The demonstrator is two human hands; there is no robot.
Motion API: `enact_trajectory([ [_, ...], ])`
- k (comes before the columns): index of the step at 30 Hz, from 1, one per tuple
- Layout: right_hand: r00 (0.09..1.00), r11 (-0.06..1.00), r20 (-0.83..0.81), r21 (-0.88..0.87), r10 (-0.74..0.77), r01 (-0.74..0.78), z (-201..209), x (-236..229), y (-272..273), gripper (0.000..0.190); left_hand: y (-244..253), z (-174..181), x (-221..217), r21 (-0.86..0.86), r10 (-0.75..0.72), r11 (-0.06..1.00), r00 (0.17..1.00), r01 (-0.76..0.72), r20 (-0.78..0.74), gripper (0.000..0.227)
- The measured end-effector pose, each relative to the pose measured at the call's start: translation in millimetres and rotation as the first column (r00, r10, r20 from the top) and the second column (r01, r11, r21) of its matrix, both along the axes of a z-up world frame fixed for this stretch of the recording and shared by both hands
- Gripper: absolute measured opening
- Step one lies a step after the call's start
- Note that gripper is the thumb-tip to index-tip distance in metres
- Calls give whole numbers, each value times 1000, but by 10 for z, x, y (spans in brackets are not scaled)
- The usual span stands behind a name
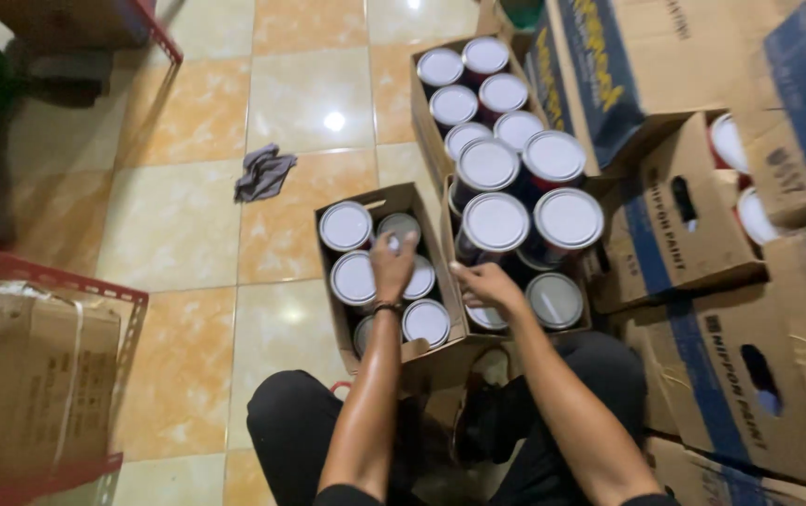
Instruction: Organizing paint cans by wiping them and moving them between boxes on the floor.
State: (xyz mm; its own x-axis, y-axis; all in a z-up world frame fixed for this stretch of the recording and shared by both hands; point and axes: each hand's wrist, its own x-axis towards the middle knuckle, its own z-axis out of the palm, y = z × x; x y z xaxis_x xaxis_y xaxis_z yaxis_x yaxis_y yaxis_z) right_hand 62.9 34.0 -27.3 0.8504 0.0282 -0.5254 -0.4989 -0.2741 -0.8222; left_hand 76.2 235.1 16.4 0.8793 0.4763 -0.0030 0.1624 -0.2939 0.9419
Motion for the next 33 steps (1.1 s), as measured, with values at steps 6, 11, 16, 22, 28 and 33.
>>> enact_trajectory([
  [6, 970, 972, -83, 43, -227, 231, 838, -43, -563, 118, -886, -259, 560, -111, -372, 928, 901, 355, -223, 89],
  [11, 959, 950, 145, -166, -244, 266, 346, 452, -423, 100, -1086, -141, 494, -70, -410, 911, 881, 405, -236, 64],
  [16, 917, 919, 321, -232, -237, 318, 508, 176, -337, 62, -1005, -31, 233, -86, -328, 945, 928, 317, -175, 59],
  [22, 890, 968, 448, -173, -88, 183, 1245, 1, 189, 55, -433, 597, -5, -100, -247, 965, 967, 241, -60, 63],
  [28, 922, 986, 383, -115, -64, 117, 645, 553, 801, 59, 186, 52, 497, -84, -44, 996, 990, 33, -134, 54],
  [33, 978, 953, 193, -274, -78, 130, -546, 1029, 993, 62, 373, -784, 837, -39, -32, 999, 979, 25, -203, 44],
])
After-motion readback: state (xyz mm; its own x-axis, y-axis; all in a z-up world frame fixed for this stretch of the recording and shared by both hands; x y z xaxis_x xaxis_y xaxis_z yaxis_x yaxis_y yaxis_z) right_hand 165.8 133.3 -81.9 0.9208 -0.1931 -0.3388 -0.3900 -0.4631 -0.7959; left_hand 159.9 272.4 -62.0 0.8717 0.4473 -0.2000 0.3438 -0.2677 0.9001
